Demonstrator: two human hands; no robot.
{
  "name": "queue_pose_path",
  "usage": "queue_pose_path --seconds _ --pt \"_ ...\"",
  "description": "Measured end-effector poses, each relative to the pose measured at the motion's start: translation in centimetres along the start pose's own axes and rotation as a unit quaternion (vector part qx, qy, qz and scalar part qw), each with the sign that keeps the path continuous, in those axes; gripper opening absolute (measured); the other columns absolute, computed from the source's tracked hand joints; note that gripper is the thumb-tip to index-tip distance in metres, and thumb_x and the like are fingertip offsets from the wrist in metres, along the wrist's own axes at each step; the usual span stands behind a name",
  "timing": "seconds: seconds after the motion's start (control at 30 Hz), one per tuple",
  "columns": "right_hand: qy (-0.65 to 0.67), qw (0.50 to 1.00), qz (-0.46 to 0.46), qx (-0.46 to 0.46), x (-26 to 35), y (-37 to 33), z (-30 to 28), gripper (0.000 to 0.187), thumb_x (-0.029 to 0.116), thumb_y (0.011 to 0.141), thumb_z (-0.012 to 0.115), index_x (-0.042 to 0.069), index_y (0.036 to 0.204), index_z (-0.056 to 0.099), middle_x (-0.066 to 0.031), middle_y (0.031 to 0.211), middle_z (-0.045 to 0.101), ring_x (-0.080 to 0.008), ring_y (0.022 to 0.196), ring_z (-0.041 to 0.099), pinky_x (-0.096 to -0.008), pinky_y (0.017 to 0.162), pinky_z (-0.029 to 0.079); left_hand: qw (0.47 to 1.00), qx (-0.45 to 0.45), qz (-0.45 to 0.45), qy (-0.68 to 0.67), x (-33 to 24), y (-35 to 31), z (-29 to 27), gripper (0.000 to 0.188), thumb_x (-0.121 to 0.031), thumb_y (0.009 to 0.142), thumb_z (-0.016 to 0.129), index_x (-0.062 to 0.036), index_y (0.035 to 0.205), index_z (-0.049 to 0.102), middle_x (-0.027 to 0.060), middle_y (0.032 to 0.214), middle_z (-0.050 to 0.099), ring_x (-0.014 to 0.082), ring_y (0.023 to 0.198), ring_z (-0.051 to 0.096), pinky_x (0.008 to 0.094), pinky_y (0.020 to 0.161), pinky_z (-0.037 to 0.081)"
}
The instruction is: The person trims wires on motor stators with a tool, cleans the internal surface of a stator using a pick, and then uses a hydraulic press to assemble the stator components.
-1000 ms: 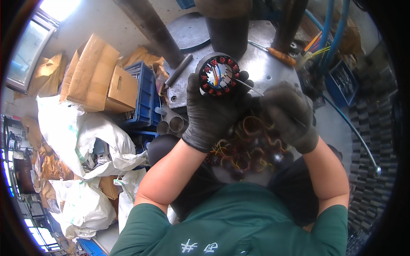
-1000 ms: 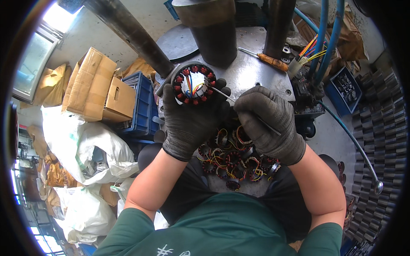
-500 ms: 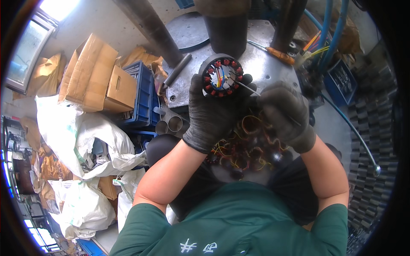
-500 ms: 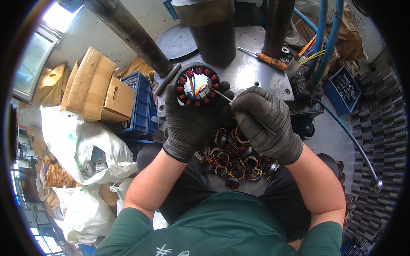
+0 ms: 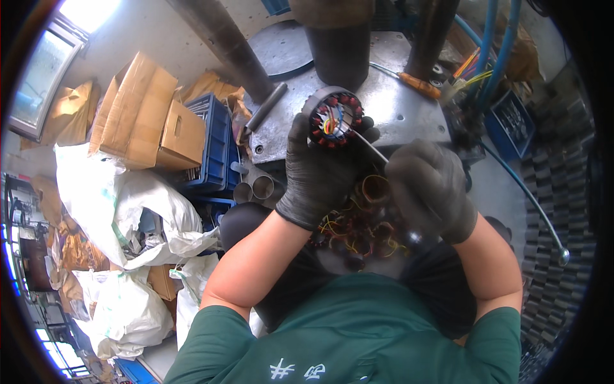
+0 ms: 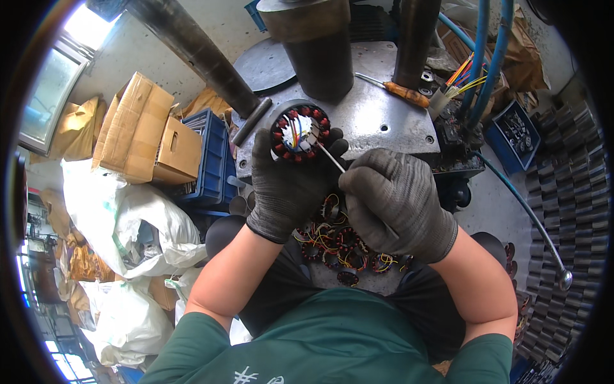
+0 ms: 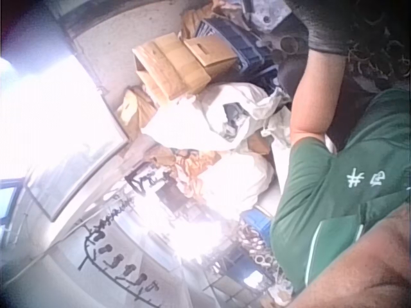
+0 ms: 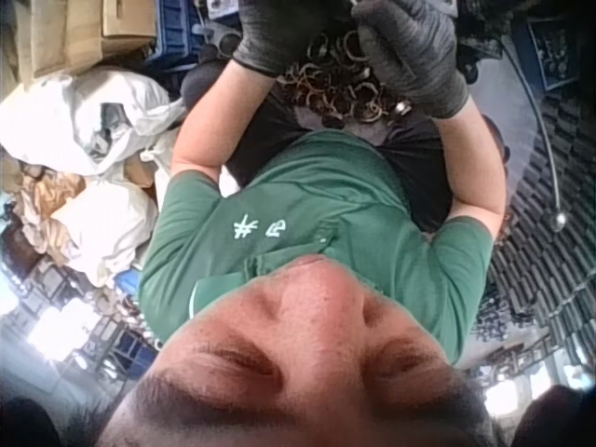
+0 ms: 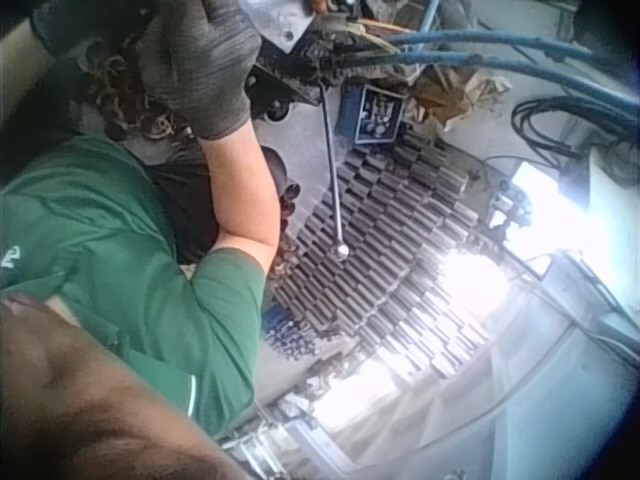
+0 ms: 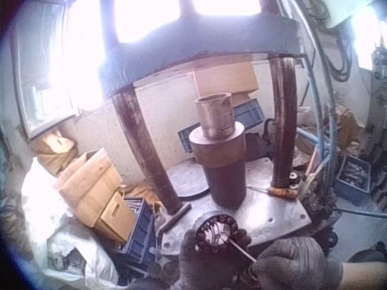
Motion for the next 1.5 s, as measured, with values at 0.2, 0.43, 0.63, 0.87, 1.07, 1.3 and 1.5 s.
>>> queue_pose_path --seconds 0.2,0.43,0.63,0.87,1.07,1.3,1.5 --pt "0.051 0.998 0.039 -0.011 -1.5 0.1 -0.9 0.015 -0.007 0.085 0.067 0.002 0.098 0.068 -0.0119 0.085 0.067 -0.0305 0.073 0.07 -0.0367 0.068 0.057 0.993 -0.022 -0.04 -0.11 -1.3 0.0 -0.7 0.091 -0.076 0.086 0.07 -0.0063 0.144 0.057 0.021 0.137 0.066 0.0377 0.127 0.065 0.0523 0.108 0.052" --pt "0.043 0.996 0.059 -0.048 -2.4 -0.6 -2.2 0.015 -0.009 0.089 0.066 0.003 0.098 0.068 -0.0085 0.089 0.068 -0.0226 0.079 0.07 -0.0339 0.073 0.056 0.996 -0.011 -0.03 -0.082 -1.7 -0.3 -0.4 0.087 -0.075 0.09 0.067 -0.007 0.143 0.058 0.0216 0.137 0.066 0.0391 0.125 0.065 0.0517 0.105 0.053" --pt "0.075 0.99 0.087 -0.083 -3.5 -0.9 -3.1 0.011 -0.004 0.092 0.067 0.002 0.101 0.068 -0.009 0.091 0.069 -0.0228 0.083 0.069 -0.0339 0.077 0.055 0.992 0.035 -0.052 -0.112 -1.7 -0.4 0.1 0.09 -0.079 0.089 0.065 -0.0085 0.145 0.058 0.0215 0.138 0.066 0.0393 0.124 0.066 0.0528 0.102 0.053" --pt "0.051 0.982 0.173 -0.062 -6.2 -1.3 -2.3 0.009 -0.002 0.095 0.065 0.001 0.103 0.068 -0.013 0.092 0.069 -0.0252 0.085 0.069 -0.0362 0.08 0.055 0.997 -0.017 -0.038 -0.064 -1.6 -0.3 -0.6 0.093 -0.083 0.085 0.065 -0.0097 0.141 0.062 0.0181 0.132 0.068 0.0374 0.118 0.066 0.0506 0.097 0.053" --pt "0.032 0.984 0.172 -0.042 -7.8 -1.6 -0.8 0.011 -0.001 0.093 0.067 0.0 0.105 0.068 -0.0164 0.093 0.068 -0.0319 0.087 0.07 -0.0399 0.082 0.055 0.998 -0.043 -0.031 -0.041 -1.8 -0.5 -0.2 0.091 -0.084 0.085 0.063 -0.0116 0.14 0.062 0.0165 0.131 0.069 0.0365 0.117 0.066 0.0493 0.096 0.053" --pt "-0.013 0.987 0.161 -0.008 -9.2 -2.0 0.6 0.014 0.001 0.094 0.067 0.002 0.108 0.069 -0.0187 0.097 0.068 -0.0394 0.09 0.069 -0.0439 0.082 0.056 0.998 -0.034 -0.04 -0.042 -1.8 -0.8 0.9 0.084 -0.083 0.083 0.065 -0.0141 0.132 0.064 0.0106 0.121 0.065 0.0279 0.101 0.061 0.0423 0.086 0.051" --pt "-0.079 0.984 0.158 0.038 -11.1 -2.8 2.3 0.018 0.004 0.094 0.069 0.007 0.112 0.072 -0.0193 0.103 0.07 -0.0398 0.095 0.07 -0.0477 0.083 0.057 0.998 -0.019 -0.041 -0.039 -1.6 -0.9 1.1 0.085 -0.084 0.083 0.066 -0.0147 0.131 0.064 0.0087 0.115 0.062 0.0257 0.096 0.059 0.0404 0.084 0.05"
Point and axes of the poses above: each hand's wrist, its own y-axis towards the middle knuckle, its own z-axis out of the palm, x = y × z, the point moved 7 cm from there along y, towards the middle knuckle
